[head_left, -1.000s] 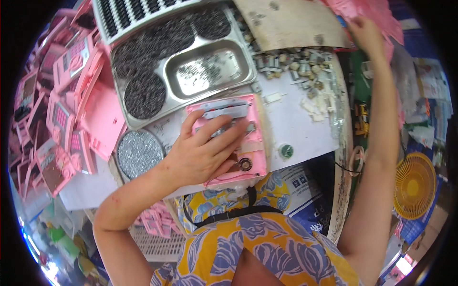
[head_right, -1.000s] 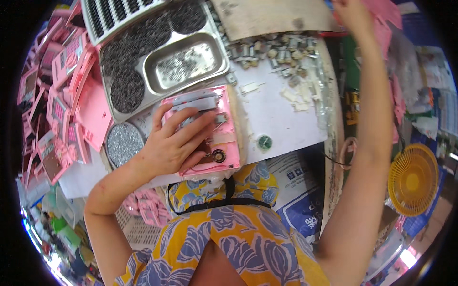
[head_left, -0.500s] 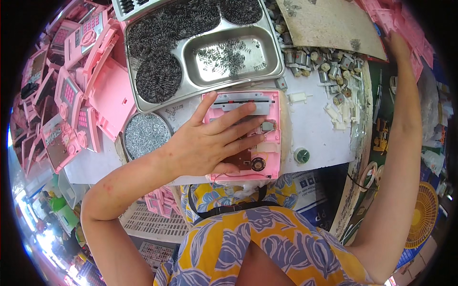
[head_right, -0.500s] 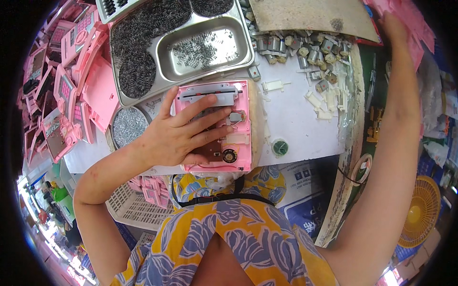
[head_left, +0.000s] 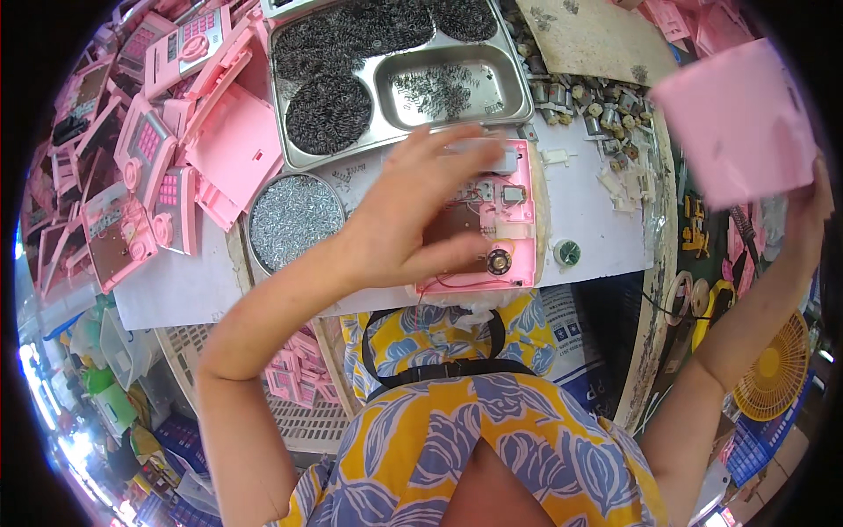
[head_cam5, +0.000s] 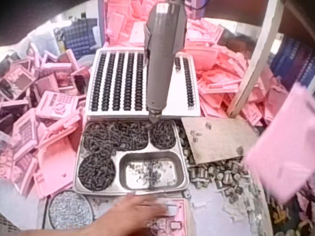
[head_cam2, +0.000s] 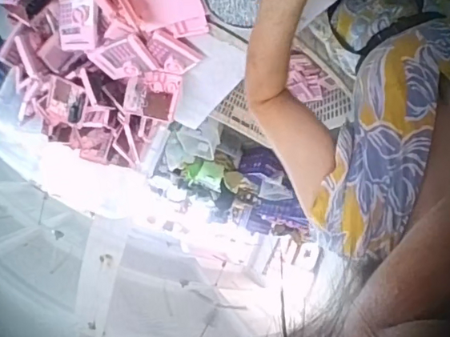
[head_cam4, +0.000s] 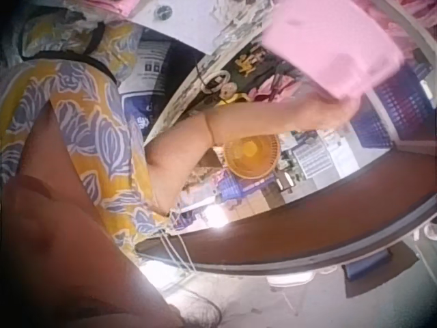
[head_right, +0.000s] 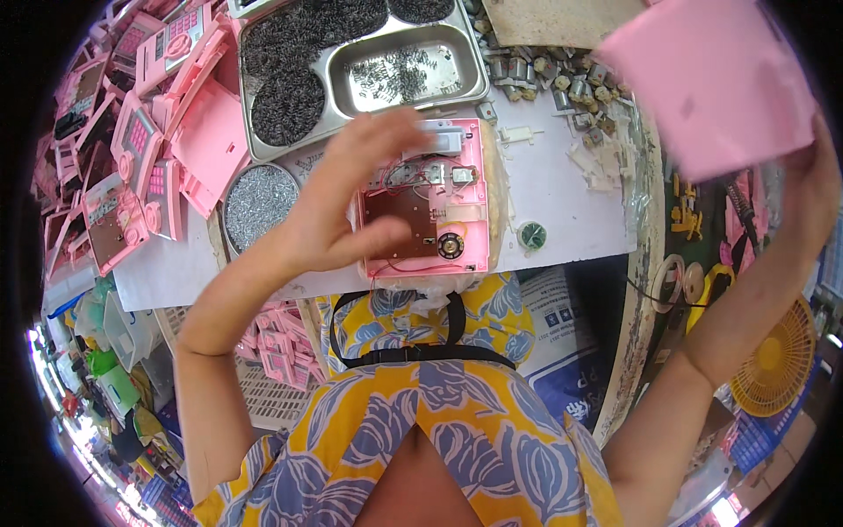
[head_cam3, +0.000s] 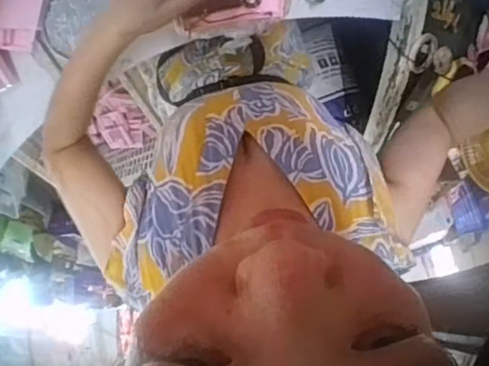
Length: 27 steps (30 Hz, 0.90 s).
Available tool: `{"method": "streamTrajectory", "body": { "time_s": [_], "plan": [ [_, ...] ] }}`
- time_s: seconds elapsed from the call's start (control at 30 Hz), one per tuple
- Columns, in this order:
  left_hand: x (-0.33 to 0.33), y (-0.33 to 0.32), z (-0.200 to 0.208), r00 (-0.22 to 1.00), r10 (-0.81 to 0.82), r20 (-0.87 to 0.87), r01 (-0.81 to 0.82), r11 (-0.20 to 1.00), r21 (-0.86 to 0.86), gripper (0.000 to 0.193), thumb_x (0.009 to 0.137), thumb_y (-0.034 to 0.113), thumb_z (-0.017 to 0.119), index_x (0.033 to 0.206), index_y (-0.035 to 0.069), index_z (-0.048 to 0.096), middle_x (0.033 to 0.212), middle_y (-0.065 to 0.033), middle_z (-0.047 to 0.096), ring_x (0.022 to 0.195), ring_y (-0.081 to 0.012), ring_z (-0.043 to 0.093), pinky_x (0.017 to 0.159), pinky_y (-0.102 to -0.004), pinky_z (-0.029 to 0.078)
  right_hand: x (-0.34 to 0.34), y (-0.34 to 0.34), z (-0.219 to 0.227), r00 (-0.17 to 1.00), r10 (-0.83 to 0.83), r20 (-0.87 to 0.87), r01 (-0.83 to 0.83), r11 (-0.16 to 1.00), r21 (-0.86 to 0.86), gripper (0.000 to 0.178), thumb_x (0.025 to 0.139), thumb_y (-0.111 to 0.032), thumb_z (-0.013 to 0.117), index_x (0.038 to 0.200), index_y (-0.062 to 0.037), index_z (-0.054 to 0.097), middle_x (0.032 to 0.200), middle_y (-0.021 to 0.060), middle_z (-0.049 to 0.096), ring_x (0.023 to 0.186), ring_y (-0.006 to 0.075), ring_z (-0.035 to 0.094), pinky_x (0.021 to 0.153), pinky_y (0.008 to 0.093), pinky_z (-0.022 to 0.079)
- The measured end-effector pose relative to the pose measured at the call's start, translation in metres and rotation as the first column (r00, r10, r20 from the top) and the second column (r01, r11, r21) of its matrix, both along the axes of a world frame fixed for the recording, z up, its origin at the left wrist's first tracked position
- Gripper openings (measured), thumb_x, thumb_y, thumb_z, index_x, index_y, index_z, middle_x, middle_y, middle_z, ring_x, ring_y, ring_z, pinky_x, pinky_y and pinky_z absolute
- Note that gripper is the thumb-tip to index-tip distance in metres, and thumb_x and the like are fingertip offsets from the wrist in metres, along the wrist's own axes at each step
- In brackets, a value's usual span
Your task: Assemble and solder electronic components into a toy cash register.
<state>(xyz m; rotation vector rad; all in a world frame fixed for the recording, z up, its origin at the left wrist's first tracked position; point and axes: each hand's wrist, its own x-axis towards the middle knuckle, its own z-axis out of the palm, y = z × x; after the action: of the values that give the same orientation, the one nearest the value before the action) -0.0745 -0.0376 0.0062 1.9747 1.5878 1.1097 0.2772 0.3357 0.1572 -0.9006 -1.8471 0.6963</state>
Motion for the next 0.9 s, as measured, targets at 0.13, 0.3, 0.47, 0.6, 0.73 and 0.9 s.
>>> {"method": "streamTrajectory", "body": {
  "time_s": [0.13, 0.3, 0.47, 0.6, 0.73, 0.9],
  "plan": [
    [0.013, 0.005, 0.046, 0.812, 0.131, 0.569, 0.045, 0.958, -0.284, 0.073, 0.087, 0.018, 0.078, 0.148, 0.0, 0.042, 0.131, -0.0161, 0.062, 0.112, -0.0214, 0.062, 0.098, -0.0345, 0.048, -0.049, -0.114, -0.055, 0.936, 0.344, -0.071, -0.338, 0.828, -0.449, 0.043, 0.1, -0.031, 0.054, 0.123, 0.0048, 0.063, 0.12, 0.0123, 0.067, 0.107, 0.0179, 0.065, 0.094, 0.0324, 0.051],
    [0.024, -0.01, 0.05, 0.425, 0.234, 0.875, 0.067, 0.955, -0.288, 0.049, 0.099, 0.003, 0.061, 0.143, -0.006, 0.044, 0.123, -0.0146, 0.067, 0.103, -0.0153, 0.069, 0.088, -0.028, 0.057, -0.139, -0.195, -0.096, 0.814, 0.263, -0.519, -0.546, 0.652, -0.527, 0.058, 0.098, -0.017, 0.061, 0.149, 0.0004, 0.04, 0.099, 0.0086, 0.073, 0.084, 0.0098, 0.068, 0.059, 0.021, 0.052],
    [0.027, -0.026, 0.022, 0.657, 0.46, 0.597, -0.214, 0.873, -0.438, 0.065, 0.095, 0.008, 0.068, 0.15, -0.005, 0.036, 0.088, -0.0064, 0.07, 0.074, -0.01, 0.066, 0.059, -0.0263, 0.051, -0.114, -0.258, -0.133, 0.87, 0.427, -0.246, -0.476, 0.598, -0.645, 0.079, 0.09, -0.009, 0.073, 0.156, -0.0053, 0.03, 0.072, 0.0025, 0.066, 0.062, 0.0078, 0.058, 0.057, 0.0219, 0.045],
    [0.043, -0.045, 0.0, 0.883, 0.465, 0.073, -0.411, 0.837, -0.36, 0.083, 0.086, 0.018, 0.076, 0.152, -0.005, 0.033, 0.061, -0.0051, 0.056, 0.049, -0.0177, 0.056, 0.049, -0.0307, 0.045, -0.093, -0.274, -0.155, 0.847, 0.507, 0.163, -0.327, 0.737, -0.591, 0.072, 0.091, -0.012, 0.073, 0.153, -0.0063, 0.038, 0.059, 0.0013, 0.053, 0.053, 0.008, 0.05, 0.055, 0.023, 0.041],
    [0.044, -0.051, -0.007, 0.889, 0.455, 0.05, -0.403, 0.83, -0.385, 0.081, 0.087, 0.016, 0.075, 0.152, -0.006, 0.032, 0.062, -0.0054, 0.055, 0.05, -0.0178, 0.055, 0.05, -0.0315, 0.045, -0.091, -0.277, -0.159, 0.822, 0.534, 0.199, -0.333, 0.733, -0.593, 0.069, 0.092, -0.013, 0.072, 0.152, -0.0068, 0.04, 0.055, 0.0016, 0.041, 0.049, 0.0112, 0.041, 0.054, 0.0244, 0.037],
    [0.053, -0.059, -0.005, 0.854, 0.499, 0.148, -0.389, 0.801, -0.454, 0.08, 0.088, 0.015, 0.073, 0.153, -0.006, 0.031, 0.063, -0.0063, 0.054, 0.05, -0.0187, 0.055, 0.051, -0.0315, 0.045, -0.084, -0.275, -0.169, 0.794, 0.578, 0.189, -0.366, 0.702, -0.611, 0.068, 0.093, -0.012, 0.071, 0.153, -0.0083, 0.041, 0.055, 0.0026, 0.04, 0.049, 0.0128, 0.039, 0.053, 0.0259, 0.036]
  ]
}}
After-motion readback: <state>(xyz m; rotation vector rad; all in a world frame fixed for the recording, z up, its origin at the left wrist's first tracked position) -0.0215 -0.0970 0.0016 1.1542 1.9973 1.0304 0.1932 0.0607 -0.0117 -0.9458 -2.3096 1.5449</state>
